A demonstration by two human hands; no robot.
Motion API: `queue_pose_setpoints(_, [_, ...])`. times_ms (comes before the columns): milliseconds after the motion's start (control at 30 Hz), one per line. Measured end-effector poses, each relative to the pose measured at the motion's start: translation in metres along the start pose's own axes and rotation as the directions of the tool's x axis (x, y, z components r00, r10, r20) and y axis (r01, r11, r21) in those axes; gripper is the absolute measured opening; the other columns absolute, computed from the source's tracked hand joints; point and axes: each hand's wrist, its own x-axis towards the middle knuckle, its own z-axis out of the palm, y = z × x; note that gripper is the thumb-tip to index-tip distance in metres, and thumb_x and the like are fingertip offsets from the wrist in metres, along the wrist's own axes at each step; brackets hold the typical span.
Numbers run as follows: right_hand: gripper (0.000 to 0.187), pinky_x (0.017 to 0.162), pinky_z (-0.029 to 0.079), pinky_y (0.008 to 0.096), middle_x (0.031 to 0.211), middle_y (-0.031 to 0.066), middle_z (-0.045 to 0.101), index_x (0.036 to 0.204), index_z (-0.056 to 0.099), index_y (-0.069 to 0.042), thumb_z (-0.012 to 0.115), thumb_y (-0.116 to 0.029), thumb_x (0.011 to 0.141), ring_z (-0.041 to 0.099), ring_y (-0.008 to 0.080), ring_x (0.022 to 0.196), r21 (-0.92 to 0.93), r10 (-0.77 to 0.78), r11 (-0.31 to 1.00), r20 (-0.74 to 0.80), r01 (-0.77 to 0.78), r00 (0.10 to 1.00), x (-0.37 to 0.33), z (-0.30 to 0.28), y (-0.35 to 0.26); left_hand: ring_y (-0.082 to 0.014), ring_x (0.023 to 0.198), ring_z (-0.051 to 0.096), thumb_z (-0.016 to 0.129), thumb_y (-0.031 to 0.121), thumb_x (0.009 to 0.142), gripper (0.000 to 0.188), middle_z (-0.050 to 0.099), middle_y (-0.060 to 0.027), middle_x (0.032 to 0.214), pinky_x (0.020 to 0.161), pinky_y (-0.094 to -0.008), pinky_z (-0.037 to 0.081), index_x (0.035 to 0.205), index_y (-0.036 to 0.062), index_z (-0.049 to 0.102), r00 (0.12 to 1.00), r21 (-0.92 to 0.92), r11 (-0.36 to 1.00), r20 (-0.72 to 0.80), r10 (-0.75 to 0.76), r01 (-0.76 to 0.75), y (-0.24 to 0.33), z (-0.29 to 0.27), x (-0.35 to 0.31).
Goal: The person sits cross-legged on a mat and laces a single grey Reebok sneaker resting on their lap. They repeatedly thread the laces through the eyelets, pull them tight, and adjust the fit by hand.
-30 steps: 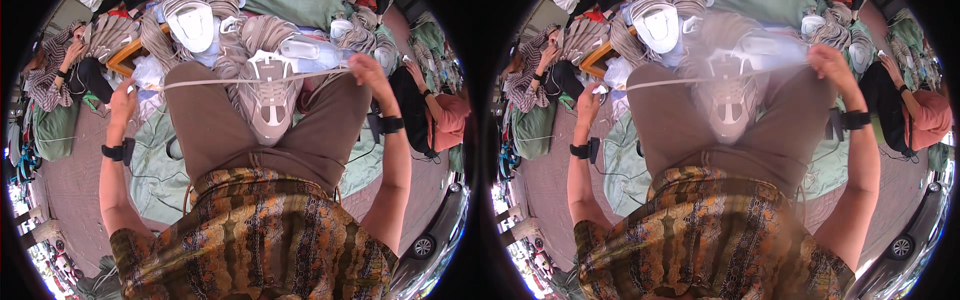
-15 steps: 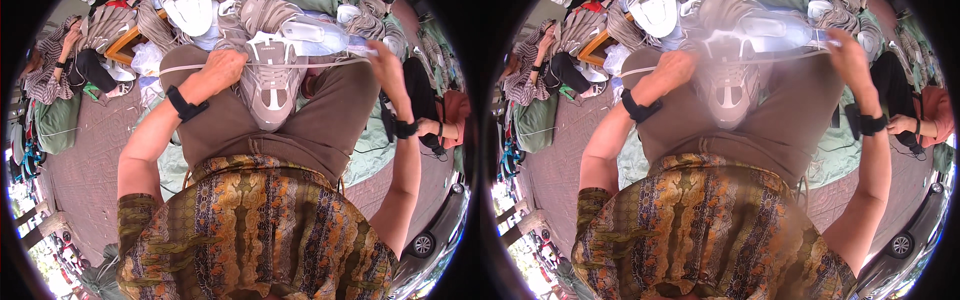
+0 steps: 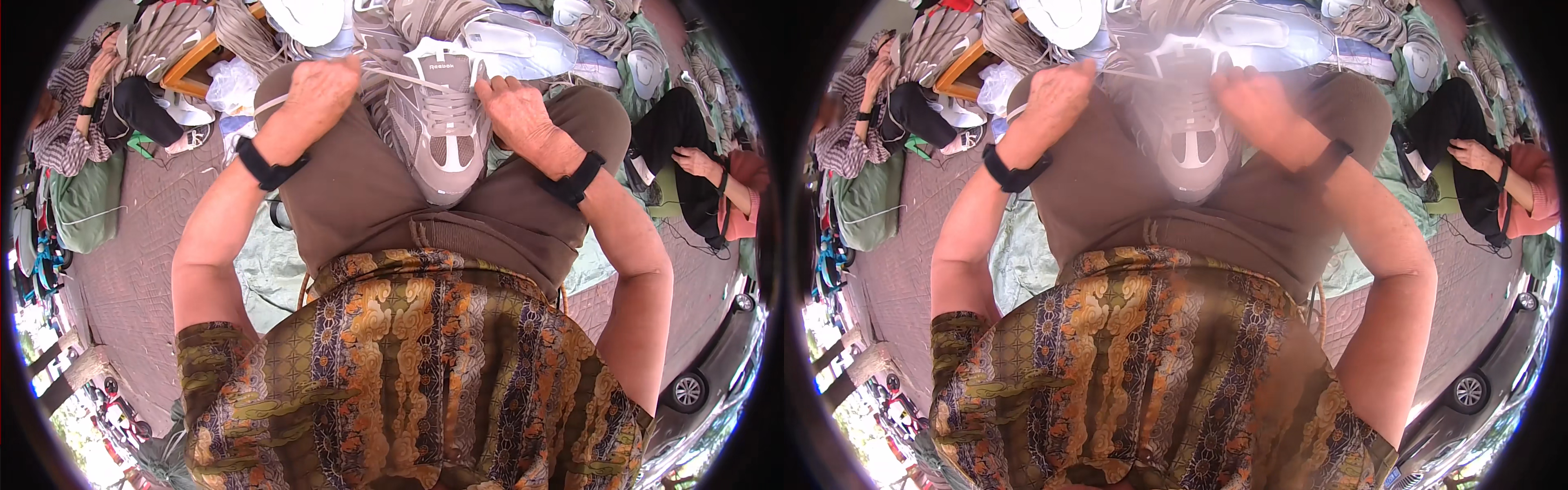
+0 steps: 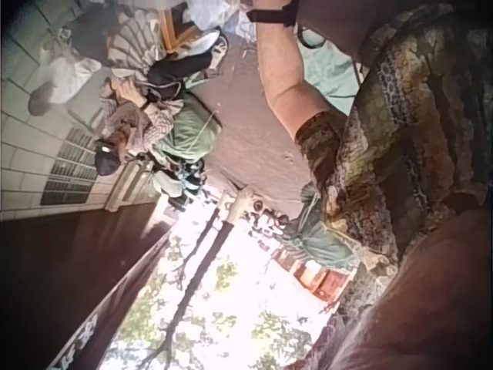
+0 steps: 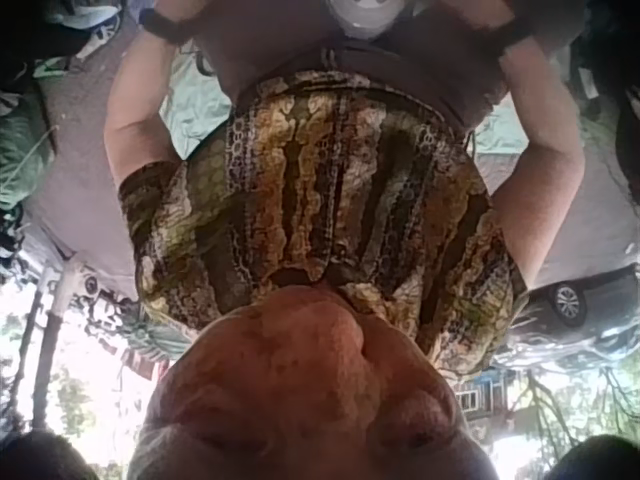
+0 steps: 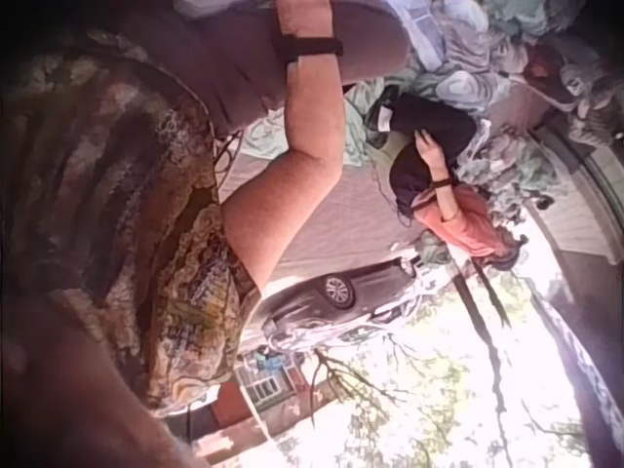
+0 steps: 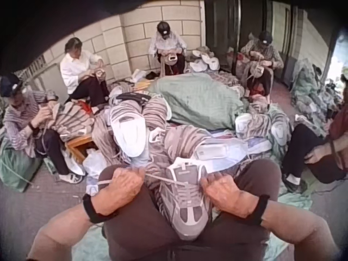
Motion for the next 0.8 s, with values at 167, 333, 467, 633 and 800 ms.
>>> queue_pose_setpoints(167, [0.019,0.066,0.054,0.0418,0.088,0.0154,0.061,0.097,0.054,0.000,0.062,-0.009,0.082,0.066,0.0341,0.082,0.108,0.105,0.987,0.109,-0.117,0.988,0.001,0.002,0.001,-0.0308,0.067,0.066,0.055,0.001,0.075,0.009,0.063,-0.0137,0.071,0.059,-0.0422,0.051,0.084,0.0036,0.052,0.995,0.103,0.991,-0.064,-0.074,0.080,-0.026,-0.028,-0.031])
queue_pose_setpoints(333, [0.016,0.067,0.053,0.0427,0.090,0.0162,0.062,0.096,0.056,-0.001,0.062,-0.009,0.083,0.065,0.0358,0.081,0.167,0.204,0.960,0.123,-0.223,0.971,0.004,0.004,-0.004,-0.0305,0.061,0.065,0.056,0.003,0.078,0.007,0.063,-0.0142,0.067,0.055,-0.0413,0.051,0.083,0.0054,0.052,0.965,0.262,0.929,-0.085,-0.246,0.260,-0.080,-0.040,-0.088])
queue_pose_setpoints(467, [0.013,0.066,0.051,0.0405,0.084,0.0151,0.064,0.093,0.059,-0.001,0.063,-0.011,0.085,0.064,0.0312,0.076,0.468,0.299,0.846,-0.021,-0.255,0.954,0.016,-0.016,0.004,-0.0296,0.062,0.066,0.056,0.007,0.082,0.007,0.063,-0.0136,0.066,0.052,-0.0399,0.050,0.089,0.0076,0.057,0.944,0.299,0.896,-0.113,-0.310,0.330,-0.098,-0.048,-0.117])
queue_pose_setpoints(633, [0.023,0.070,0.044,0.0291,0.075,0.0024,0.059,0.094,0.059,0.002,0.057,-0.021,0.095,0.051,0.0100,0.074,0.831,0.218,0.550,-0.053,-0.077,0.975,0.060,-0.066,-0.005,-0.0280,0.057,0.065,0.057,0.017,0.090,0.021,0.066,-0.0097,0.069,0.048,-0.0376,0.050,0.109,0.0161,0.065,0.851,0.385,0.799,-0.447,-0.276,0.461,-0.150,-0.115,-0.115])
queue_pose_setpoints(800, [0.028,0.067,0.048,0.0375,0.078,0.0140,0.065,0.094,0.063,0.003,0.059,-0.025,0.091,0.062,0.0252,0.073,0.904,0.043,0.425,-0.066,0.042,0.997,0.137,-0.142,-0.037,-0.0264,0.052,0.063,0.054,0.026,0.097,0.027,0.067,-0.0093,0.068,0.048,-0.0379,0.049,0.121,0.0311,0.063,0.794,0.365,0.756,-0.516,-0.322,0.543,-0.177,-0.214,-0.115])
